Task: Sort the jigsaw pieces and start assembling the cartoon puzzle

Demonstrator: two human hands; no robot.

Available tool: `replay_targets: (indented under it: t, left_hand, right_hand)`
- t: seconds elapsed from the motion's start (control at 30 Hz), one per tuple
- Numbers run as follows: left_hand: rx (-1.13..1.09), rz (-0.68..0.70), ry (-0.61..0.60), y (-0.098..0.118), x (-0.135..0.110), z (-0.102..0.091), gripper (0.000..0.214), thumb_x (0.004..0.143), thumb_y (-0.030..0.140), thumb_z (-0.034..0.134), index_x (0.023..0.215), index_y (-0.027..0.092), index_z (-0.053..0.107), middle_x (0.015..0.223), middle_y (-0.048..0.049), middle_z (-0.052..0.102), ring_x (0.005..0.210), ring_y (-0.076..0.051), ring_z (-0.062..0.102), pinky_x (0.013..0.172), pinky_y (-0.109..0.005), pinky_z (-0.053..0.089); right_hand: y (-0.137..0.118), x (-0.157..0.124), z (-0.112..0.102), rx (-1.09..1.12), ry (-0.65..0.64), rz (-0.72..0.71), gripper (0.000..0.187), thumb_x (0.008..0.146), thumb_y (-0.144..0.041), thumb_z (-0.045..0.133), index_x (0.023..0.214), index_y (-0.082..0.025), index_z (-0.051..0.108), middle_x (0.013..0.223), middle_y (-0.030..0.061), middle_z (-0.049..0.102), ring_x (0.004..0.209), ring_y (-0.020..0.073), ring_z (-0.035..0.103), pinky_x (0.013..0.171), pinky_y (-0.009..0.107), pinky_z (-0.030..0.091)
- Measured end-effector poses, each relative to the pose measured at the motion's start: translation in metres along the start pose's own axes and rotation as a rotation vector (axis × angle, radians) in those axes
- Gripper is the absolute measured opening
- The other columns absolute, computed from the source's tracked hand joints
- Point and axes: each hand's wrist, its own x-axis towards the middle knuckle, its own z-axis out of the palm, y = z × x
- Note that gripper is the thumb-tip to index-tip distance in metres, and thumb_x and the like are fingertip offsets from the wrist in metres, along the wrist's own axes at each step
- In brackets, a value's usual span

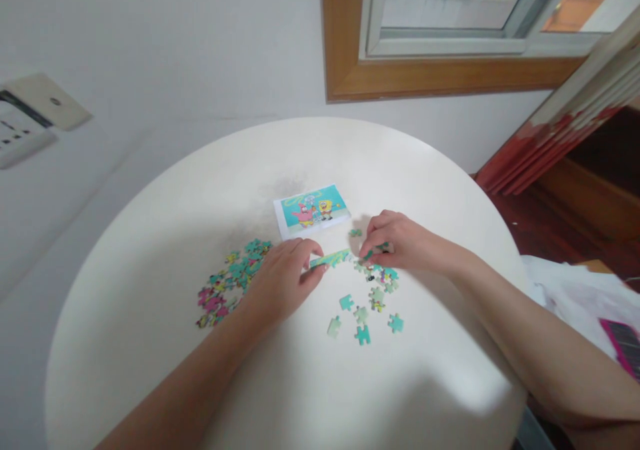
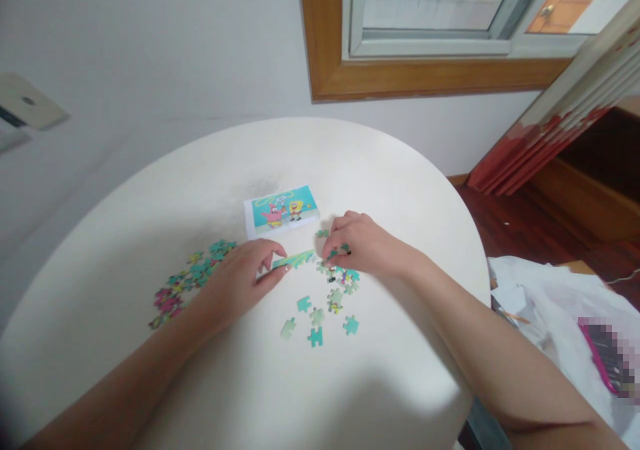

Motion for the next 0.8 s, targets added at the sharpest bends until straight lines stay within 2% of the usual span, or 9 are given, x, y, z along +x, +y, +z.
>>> replay_targets:
  t: [0.13,0.43,0.8]
  left_hand:
    - [0.01,-0.005,-0.012,-0.0007,-0.0002,0.0004,0.014,0.09,0.029,0.057,0.101,0.021,0.059,0.081,-0.0015,0.058,0.08,-0.022,0.059,0.08,-0.037,0.045]
    - [0.002,-0.001,-0.003,-0.0003,0.0002,0.0002,0.014,0.09,0.029,0.057,0.1,0.02,0.059,0.081,-0.0017,0.058,0.08,-0.022,0.059,0.079,-0.036,0.045]
    - [0.012,-0.01,-0.011,0.0003,-0.0002,-0.0001,0.013,0.09,0.028,0.059,0.101,0.02,0.059,0.081,-0.0008,0.056,0.079,-0.022,0.058,0.081,-0.036,0.044]
  right_hand:
    - [0.0004,0.0016,0.0043,0.002,-0.016,-0.002,0.011,0.084,-0.024,0.073,0.091,-0.029,0.08,0.083,0.0022,0.066,0.082,0.0172,0.056,0.082,0.031,0.039]
    - [-0.0031,-0.0001,0.0024,0.104,-0.068,-0.033,0.017,0.083,-0.014,0.07,0.088,-0.026,0.081,0.079,0.0005,0.067,0.078,0.0147,0.06,0.085,0.031,0.043]
    - [-0.0067,-0.003,-0.0027,0.143,-0.09,-0.056,0.019,0.084,-0.011,0.067,0.088,-0.024,0.08,0.073,0.0005,0.067,0.075,0.0144,0.058,0.079,0.029,0.045]
